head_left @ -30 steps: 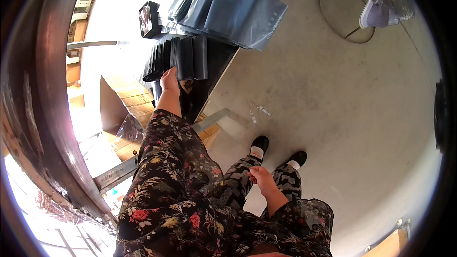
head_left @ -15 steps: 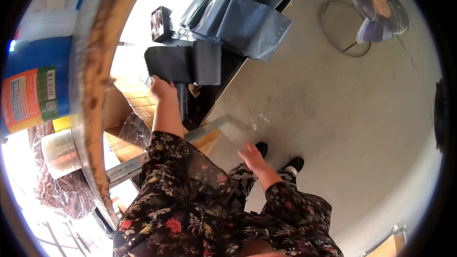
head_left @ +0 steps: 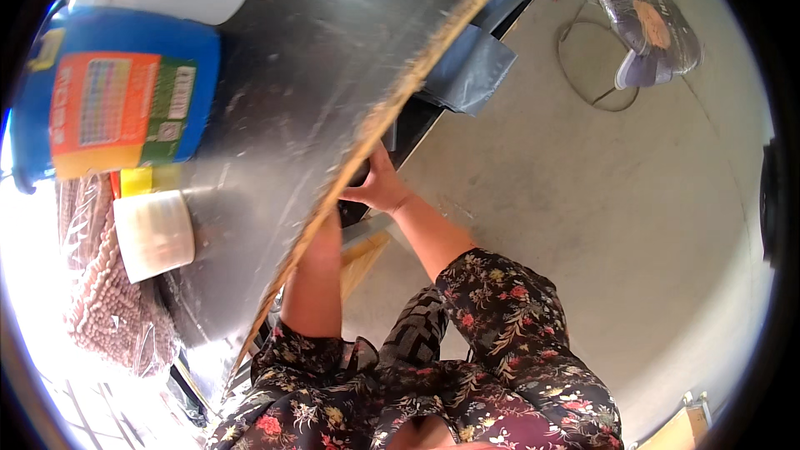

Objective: The person writes on a cardboard box with a marker and then individually wraps plastic molded parts in grey plastic bags by hand at a large work table.

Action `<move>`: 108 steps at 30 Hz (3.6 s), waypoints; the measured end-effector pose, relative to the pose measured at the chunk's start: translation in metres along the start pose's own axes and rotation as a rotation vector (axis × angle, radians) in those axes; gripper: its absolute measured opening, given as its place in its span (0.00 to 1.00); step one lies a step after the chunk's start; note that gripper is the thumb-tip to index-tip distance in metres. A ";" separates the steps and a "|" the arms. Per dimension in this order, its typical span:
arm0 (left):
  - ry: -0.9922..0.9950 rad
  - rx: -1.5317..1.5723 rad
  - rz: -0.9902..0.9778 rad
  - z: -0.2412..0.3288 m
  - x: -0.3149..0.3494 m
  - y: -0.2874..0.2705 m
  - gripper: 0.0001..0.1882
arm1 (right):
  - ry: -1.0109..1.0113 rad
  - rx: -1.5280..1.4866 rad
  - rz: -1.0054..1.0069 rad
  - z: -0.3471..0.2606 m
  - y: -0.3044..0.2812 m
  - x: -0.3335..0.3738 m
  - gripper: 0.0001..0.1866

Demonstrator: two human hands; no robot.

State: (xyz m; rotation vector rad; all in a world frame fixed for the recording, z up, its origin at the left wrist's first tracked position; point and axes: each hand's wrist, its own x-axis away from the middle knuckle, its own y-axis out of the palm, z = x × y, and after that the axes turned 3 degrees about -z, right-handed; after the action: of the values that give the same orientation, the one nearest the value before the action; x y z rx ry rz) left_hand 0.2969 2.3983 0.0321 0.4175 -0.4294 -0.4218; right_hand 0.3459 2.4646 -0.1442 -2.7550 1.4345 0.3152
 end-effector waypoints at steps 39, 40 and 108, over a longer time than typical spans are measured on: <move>0.694 0.547 0.372 0.373 0.381 -0.450 0.10 | -0.273 0.297 -1.879 -0.341 0.407 0.315 0.16; 0.754 0.518 0.432 0.382 0.392 -0.478 0.10 | -0.226 0.292 -1.911 -0.339 0.439 0.341 0.16; -0.221 -1.284 0.360 0.901 0.057 -1.546 0.19 | -0.607 1.338 -1.330 -0.250 1.628 0.542 0.41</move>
State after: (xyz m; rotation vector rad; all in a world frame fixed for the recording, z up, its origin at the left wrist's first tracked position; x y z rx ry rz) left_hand -0.5477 0.8205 0.0728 -0.9469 -0.3579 -0.3163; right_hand -0.6332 1.0587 0.1218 -1.5955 -0.4246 0.0367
